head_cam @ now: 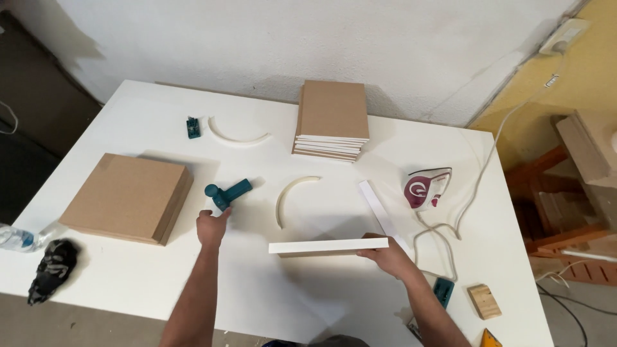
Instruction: The person smooths the edges of a rectangular wooden board using a hand plane and a sanding block. They also use a clamp to secure the board and an iron to press a white strip onto the wood. The person repeatedly planes and sands the edges to refine the surface.
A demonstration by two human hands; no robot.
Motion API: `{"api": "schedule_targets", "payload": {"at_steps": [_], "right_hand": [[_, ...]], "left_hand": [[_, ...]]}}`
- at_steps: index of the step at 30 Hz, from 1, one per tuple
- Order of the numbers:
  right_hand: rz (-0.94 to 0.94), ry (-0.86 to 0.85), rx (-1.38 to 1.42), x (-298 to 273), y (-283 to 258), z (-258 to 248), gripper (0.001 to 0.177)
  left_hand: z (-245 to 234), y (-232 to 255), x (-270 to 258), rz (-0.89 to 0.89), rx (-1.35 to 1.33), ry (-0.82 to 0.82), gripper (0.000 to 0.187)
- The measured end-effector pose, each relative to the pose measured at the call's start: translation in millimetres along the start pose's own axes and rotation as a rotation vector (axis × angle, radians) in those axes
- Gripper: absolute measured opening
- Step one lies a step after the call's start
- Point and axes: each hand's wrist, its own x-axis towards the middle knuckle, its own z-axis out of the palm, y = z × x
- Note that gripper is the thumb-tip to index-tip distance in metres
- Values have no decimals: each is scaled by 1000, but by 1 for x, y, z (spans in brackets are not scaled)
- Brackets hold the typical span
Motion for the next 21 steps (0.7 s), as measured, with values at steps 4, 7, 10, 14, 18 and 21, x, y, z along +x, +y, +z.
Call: {"api": "schedule_targets", "payload": {"at_steps": [4,7,10,14,18,21], "right_hand": [[-11,21,53,0,10,4,20],[-4,28,70,-3,9,5,20],[15,25,51,-3,5,4,21],[26,34,30,-2,3,4,21],[33,44,30,5,16,10,19],[13,78,80,10,21,12,21]], "left_hand": [[17,5,38,-73,13,18,88],[34,-17,80,-24,73,23,67],[30,-27,102,60,97,46,63],[42,-53,114,40,134,-97,67],[15,-34,50,97,279,-237,81],[28,-56,67,176,380,-199,66]]}}
